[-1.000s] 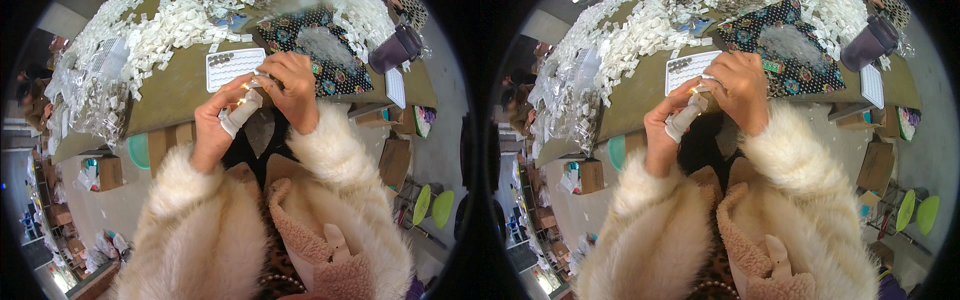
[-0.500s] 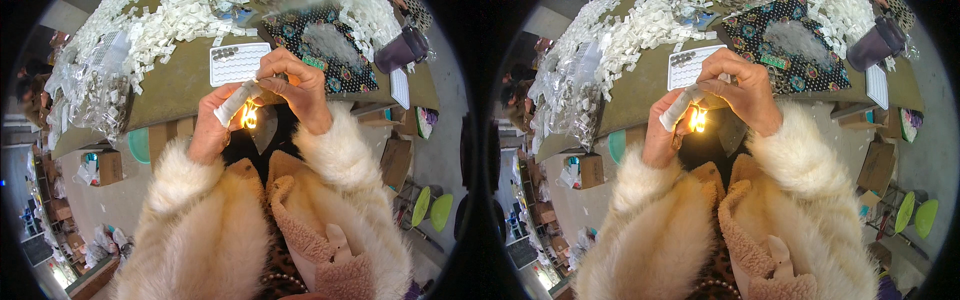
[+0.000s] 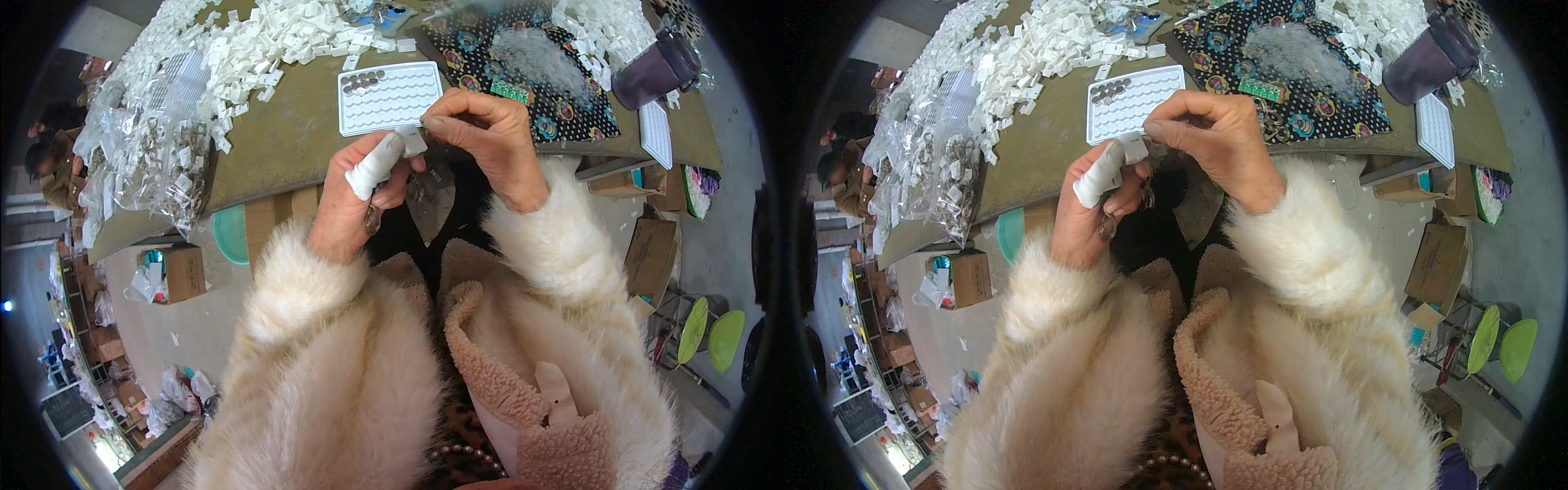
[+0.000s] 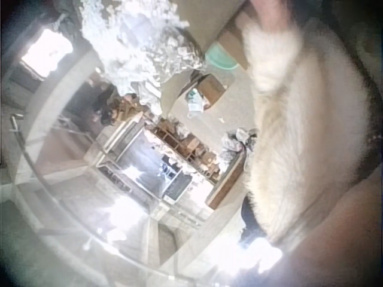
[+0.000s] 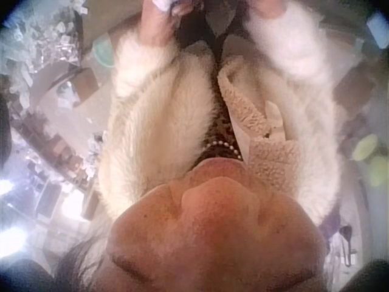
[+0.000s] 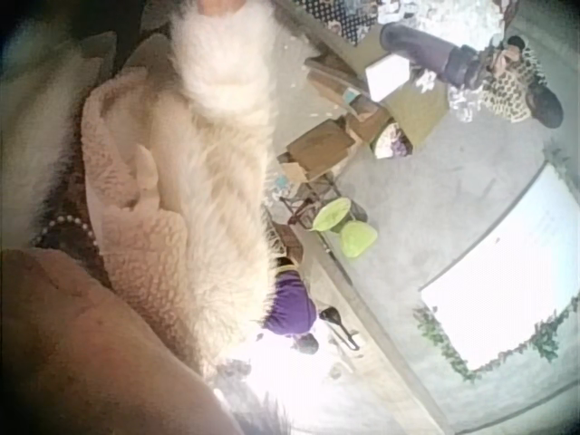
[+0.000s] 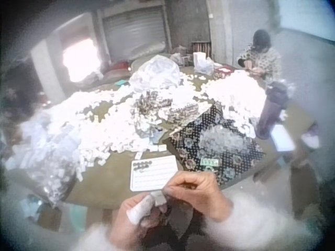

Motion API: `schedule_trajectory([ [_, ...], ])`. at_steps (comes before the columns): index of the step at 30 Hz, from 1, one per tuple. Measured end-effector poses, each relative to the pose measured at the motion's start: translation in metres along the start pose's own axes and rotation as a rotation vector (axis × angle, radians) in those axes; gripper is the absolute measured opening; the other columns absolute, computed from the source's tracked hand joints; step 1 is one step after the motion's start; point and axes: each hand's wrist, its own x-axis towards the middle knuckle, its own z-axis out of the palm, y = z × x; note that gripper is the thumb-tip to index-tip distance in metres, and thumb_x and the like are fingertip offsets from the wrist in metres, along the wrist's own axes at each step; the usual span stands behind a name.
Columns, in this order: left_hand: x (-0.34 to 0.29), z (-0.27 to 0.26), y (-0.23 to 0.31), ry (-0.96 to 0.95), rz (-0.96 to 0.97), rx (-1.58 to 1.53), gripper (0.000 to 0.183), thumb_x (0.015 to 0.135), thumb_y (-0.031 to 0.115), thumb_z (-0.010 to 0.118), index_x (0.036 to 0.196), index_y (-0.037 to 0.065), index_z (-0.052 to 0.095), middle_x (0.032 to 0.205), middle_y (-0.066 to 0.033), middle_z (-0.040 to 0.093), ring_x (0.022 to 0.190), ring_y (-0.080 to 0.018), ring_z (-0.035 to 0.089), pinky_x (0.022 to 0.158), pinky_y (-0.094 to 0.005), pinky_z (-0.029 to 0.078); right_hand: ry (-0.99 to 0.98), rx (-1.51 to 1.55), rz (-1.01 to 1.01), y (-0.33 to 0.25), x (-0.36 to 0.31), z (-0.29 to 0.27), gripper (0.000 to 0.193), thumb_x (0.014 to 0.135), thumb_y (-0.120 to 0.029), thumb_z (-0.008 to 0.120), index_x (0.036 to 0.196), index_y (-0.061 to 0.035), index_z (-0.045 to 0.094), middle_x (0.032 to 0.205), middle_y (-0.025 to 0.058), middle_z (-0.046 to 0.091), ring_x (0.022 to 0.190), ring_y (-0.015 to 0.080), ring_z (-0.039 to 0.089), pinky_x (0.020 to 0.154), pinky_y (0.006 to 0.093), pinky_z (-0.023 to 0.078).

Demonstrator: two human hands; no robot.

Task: The person assembles small electronic components by inserting a battery into a white plastic housing, attaching a metal contact, and testing the unit with a light. The person repeats this process for multiple units, placing finished items on a tray.

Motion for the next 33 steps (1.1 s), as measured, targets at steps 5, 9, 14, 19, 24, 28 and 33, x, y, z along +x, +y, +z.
schedule_trajectory([
  [5,-0.001,0.001,-0.002,0.077,0.0,0.071,0.029,0.102,0.027,0.061,0.11,0.0,0.067,0.082,-0.0014,0.067,0.051,0.0,0.036,0.048,-0.0181,0.029,0.015,0.106,-0.046,0.0,0.0,0.001,0.006,0.087,0.0,0.074,0.092,0.0026,0.072,0.082,0.002,0.069,0.075,0.0078,0.061,0.072,0.0225,0.05],
  [9,-0.002,0.003,-0.002,0.052,-0.011,0.017,0.032,0.101,0.028,0.062,0.116,0.0,0.066,0.085,-0.0021,0.068,0.052,0.0001,0.038,0.047,-0.0179,0.03,0.002,-0.047,-0.16,0.004,0.004,-0.002,0.008,0.088,-0.005,0.075,0.092,0.0017,0.071,0.084,0.0028,0.067,0.079,0.007,0.059,0.073,0.0215,0.047],
  [14,-0.003,0.006,-0.001,0.077,-0.025,0.06,0.031,0.102,0.027,0.061,0.114,-0.001,0.066,0.086,-0.0034,0.067,0.051,0.0,0.037,0.046,-0.0184,0.029,0.064,0.133,0.021,0.008,0.003,-0.005,0.013,0.091,-0.011,0.074,0.096,0.0008,0.07,0.086,0.0019,0.066,0.08,0.0063,0.057,0.072,0.0207,0.045],
  [19,0.0,0.008,-0.003,0.041,-0.051,0.113,0.043,0.101,0.036,0.06,0.124,0.0,0.063,0.088,0.0017,0.064,0.052,0.0006,0.034,0.047,-0.0171,0.026,-0.041,0.131,0.044,0.009,0.002,-0.007,0.013,0.094,-0.01,0.07,0.097,0.0017,0.068,0.091,0.0065,0.069,0.082,0.0103,0.062,0.078,0.0244,0.05],
  [24,-0.001,0.01,-0.005,0.088,-0.026,0.157,0.041,0.102,0.036,0.059,0.12,0.0,0.064,0.079,0.0036,0.06,0.051,0.0008,0.033,0.047,-0.0181,0.026,-0.09,0.112,-0.049,0.012,0.002,-0.004,0.01,0.096,-0.008,0.066,0.097,0.0015,0.065,0.093,0.0049,0.068,0.087,0.0107,0.062,0.082,0.0261,0.05],
  [28,0.001,0.009,-0.004,0.027,-0.048,0.142,0.037,0.102,0.037,0.059,0.109,0.002,0.065,0.066,0.006,0.051,0.05,0.0004,0.032,0.046,-0.0187,0.024,-0.137,-0.142,-0.226,0.012,0.005,-0.003,0.007,0.096,-0.007,0.064,0.096,-0.0001,0.063,0.095,0.0035,0.066,0.089,0.0113,0.061,0.082,0.0263,0.05],
  [33,-0.001,0.011,-0.001,0.068,-0.051,0.167,0.035,0.103,0.036,0.056,0.105,0.002,0.063,0.067,0.0047,0.05,0.051,0.0004,0.034,0.047,-0.0194,0.027,-0.201,-0.226,-0.25,0.007,0.002,-0.005,0.01,0.098,-0.007,0.062,0.097,0.003,0.062,0.104,0.0061,0.063,0.092,0.0127,0.058,0.083,0.0254,0.048],
])
